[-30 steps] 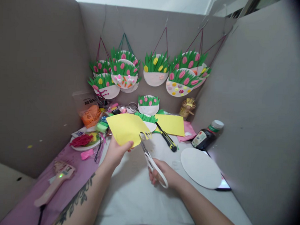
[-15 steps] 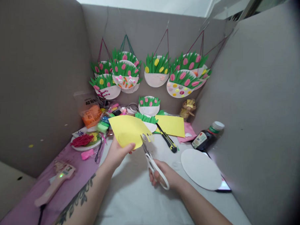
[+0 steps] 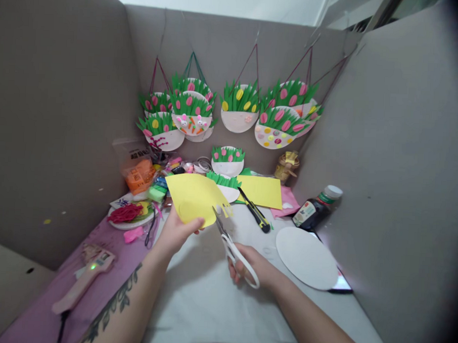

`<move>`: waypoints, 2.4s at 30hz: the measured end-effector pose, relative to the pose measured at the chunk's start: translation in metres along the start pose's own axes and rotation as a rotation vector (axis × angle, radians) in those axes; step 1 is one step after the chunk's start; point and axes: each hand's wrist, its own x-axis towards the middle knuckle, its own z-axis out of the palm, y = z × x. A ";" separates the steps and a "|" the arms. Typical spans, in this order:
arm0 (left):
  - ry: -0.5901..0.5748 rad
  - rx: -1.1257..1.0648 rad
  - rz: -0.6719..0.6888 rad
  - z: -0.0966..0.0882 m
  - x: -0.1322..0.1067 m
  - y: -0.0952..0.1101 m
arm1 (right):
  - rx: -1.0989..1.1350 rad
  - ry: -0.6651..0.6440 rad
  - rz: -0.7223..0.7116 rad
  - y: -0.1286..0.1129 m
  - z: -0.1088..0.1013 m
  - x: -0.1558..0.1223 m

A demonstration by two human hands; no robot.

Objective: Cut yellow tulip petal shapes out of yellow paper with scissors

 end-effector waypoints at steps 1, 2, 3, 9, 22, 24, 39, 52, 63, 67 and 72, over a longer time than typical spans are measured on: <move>-0.004 -0.001 -0.002 -0.001 0.000 0.000 | -0.001 -0.003 -0.004 0.000 0.000 0.000; -0.008 0.000 -0.005 -0.002 0.001 0.000 | 0.002 -0.002 0.001 0.000 0.000 0.000; -0.010 0.002 -0.008 -0.002 0.001 -0.001 | 0.008 0.002 0.014 -0.001 0.000 0.000; -0.022 0.032 -0.026 -0.004 0.000 0.000 | 0.069 0.037 0.107 -0.008 0.004 0.002; -0.118 0.020 -0.059 -0.016 0.002 0.002 | 0.048 0.018 0.085 -0.004 -0.001 0.002; -0.132 0.010 -0.063 -0.018 0.002 0.003 | 0.035 0.013 0.081 -0.001 -0.001 0.002; -0.270 0.018 -0.126 -0.034 0.002 0.010 | -0.020 -0.062 0.124 0.001 -0.008 -0.002; -0.325 0.037 -0.153 -0.034 -0.001 0.018 | -0.023 -0.057 0.177 0.007 -0.008 -0.001; -0.359 0.051 -0.161 -0.039 -0.002 0.020 | -0.036 -0.062 0.152 0.007 -0.009 0.000; -0.373 0.045 -0.164 -0.041 -0.003 0.023 | -0.071 -0.085 0.135 0.003 -0.010 -0.001; -0.386 0.042 -0.171 -0.043 -0.003 0.022 | -0.100 -0.098 0.146 0.002 -0.011 -0.003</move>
